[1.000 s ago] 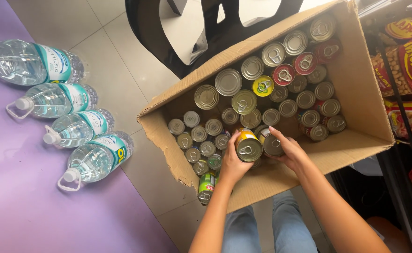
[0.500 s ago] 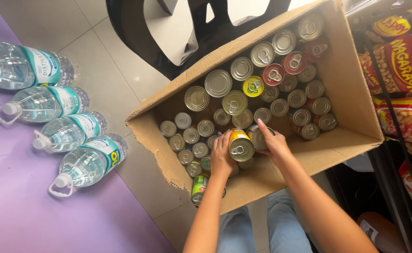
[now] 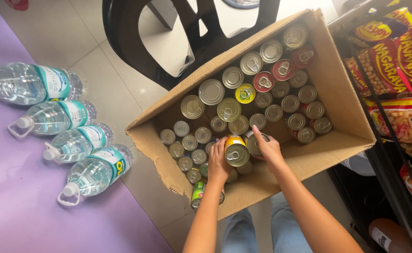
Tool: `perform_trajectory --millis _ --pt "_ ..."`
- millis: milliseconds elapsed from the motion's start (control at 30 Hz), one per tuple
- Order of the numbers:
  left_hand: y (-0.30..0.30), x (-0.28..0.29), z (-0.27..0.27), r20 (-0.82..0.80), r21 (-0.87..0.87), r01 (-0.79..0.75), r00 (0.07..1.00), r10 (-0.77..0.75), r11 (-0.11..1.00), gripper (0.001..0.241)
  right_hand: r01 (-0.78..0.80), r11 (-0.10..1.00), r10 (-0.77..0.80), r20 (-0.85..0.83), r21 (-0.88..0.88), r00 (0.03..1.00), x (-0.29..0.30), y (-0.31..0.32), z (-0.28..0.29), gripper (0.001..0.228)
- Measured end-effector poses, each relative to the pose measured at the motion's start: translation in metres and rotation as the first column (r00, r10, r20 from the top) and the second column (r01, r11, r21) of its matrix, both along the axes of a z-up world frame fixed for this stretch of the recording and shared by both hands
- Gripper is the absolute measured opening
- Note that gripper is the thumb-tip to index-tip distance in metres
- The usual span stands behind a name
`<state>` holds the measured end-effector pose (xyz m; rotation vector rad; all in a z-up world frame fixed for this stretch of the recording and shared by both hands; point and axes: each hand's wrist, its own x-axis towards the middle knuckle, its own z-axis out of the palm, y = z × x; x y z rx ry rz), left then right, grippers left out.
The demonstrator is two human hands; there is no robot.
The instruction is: Organizing various canned goods from a shelf into a cardboard box on the floor.
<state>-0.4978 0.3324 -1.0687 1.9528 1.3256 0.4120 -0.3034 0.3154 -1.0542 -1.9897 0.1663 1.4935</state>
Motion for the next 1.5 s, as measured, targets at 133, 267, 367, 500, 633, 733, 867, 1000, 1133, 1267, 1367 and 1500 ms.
perform_trajectory --millis 133,267,367,500,633,733,867,1000,1133,1267,1367,1500 --pt "-0.002 -0.010 0.048 0.080 -0.053 0.000 0.997 0.004 0.999 0.091 -0.023 0.999 0.017 -0.175 -0.030 0.984 0.014 0.001 0.042 0.081" --pt "-0.013 -0.025 0.090 0.055 -0.129 -0.153 0.985 0.161 0.980 0.085 0.009 1.000 -0.004 -0.209 0.021 0.978 0.019 -0.016 0.049 0.078" --pt "-0.036 -0.043 0.101 0.041 -0.178 -0.250 0.965 0.261 0.952 0.078 0.110 0.993 -0.097 -0.239 0.041 0.966 0.018 -0.028 0.059 0.070" --pt "-0.059 -0.056 0.121 0.038 -0.297 -0.347 0.927 0.374 0.890 0.067 0.204 0.977 -0.169 -0.348 0.068 0.922 0.020 -0.037 0.045 0.068" --pt "-0.074 -0.061 0.124 0.079 -0.342 -0.377 0.901 0.426 0.861 0.065 0.149 0.979 -0.108 -0.263 0.142 0.959 0.018 -0.041 0.003 0.063" --pt "-0.083 -0.064 0.126 0.091 -0.382 -0.377 0.893 0.441 0.844 0.061 0.147 0.959 -0.087 -0.244 0.240 0.966 0.010 -0.039 -0.016 0.056" --pt "-0.088 -0.068 0.118 0.084 -0.442 -0.392 0.878 0.472 0.807 0.056 0.100 0.957 -0.043 -0.207 0.273 0.977 0.005 -0.040 -0.009 0.055" --pt "-0.086 -0.068 0.110 0.078 -0.470 -0.390 0.875 0.477 0.792 0.056 0.038 0.959 0.007 -0.158 0.280 0.987 0.008 -0.046 -0.006 0.065" --pt "-0.080 -0.059 0.108 0.096 -0.480 -0.388 0.868 0.487 0.787 0.054 0.011 0.961 0.026 -0.131 0.275 0.991 0.007 -0.042 -0.004 0.067" --pt "-0.068 -0.044 0.110 0.117 -0.483 -0.361 0.877 0.467 0.798 0.050 0.002 0.958 0.038 -0.136 0.285 0.990 0.008 -0.039 -0.001 0.067" --pt "-0.059 -0.032 0.118 0.120 -0.491 -0.355 0.877 0.466 0.795 0.048 -0.010 0.970 0.048 -0.151 0.241 0.987 0.010 -0.037 0.004 0.068" --pt "-0.056 -0.024 0.122 0.154 -0.478 -0.343 0.874 0.461 0.809 0.045 -0.041 0.990 0.068 -0.199 0.137 0.978 0.016 -0.036 0.020 0.069"
